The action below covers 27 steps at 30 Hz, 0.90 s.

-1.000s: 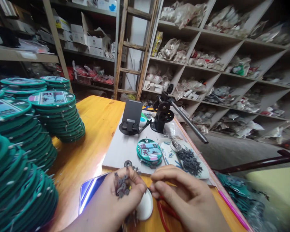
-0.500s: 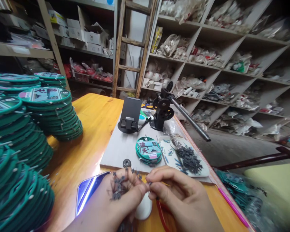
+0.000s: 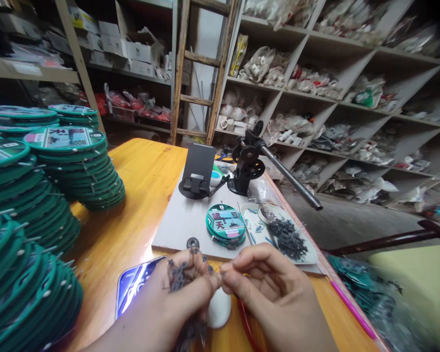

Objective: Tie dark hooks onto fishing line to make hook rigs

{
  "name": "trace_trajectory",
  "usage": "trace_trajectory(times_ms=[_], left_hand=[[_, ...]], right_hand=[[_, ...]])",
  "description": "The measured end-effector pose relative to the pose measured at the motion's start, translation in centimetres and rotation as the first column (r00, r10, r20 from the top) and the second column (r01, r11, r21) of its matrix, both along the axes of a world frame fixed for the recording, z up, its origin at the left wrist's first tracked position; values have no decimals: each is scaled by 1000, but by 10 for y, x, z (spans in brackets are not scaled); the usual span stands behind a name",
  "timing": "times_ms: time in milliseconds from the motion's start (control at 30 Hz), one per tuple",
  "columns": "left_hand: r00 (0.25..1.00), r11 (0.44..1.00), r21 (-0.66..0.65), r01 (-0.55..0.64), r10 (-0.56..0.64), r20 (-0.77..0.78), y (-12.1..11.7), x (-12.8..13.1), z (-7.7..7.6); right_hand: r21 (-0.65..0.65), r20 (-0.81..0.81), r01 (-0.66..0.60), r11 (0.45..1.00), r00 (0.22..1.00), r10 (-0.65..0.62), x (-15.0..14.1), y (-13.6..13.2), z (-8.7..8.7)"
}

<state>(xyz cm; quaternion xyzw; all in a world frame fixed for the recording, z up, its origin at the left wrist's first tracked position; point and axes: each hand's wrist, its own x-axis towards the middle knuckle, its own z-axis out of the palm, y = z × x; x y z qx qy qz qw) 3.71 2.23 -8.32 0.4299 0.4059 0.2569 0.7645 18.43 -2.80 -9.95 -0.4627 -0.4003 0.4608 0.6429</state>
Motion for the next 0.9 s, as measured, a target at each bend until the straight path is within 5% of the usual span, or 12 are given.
trace_trajectory(times_ms=[333,600,900], left_hand=[[1000,999,50,9,-10,23,2,1,-5],[996,999,38,24,-27,87,6,3,-25],[998,1000,-28,-2,4,60,2,4,-10]], right_hand=[[20,41,40,999,998,-41,-2,5,-6],[46,69,40,998,997,-43,-5,3,-10],[73,104,34,997,994,-41,-1,2,-15]])
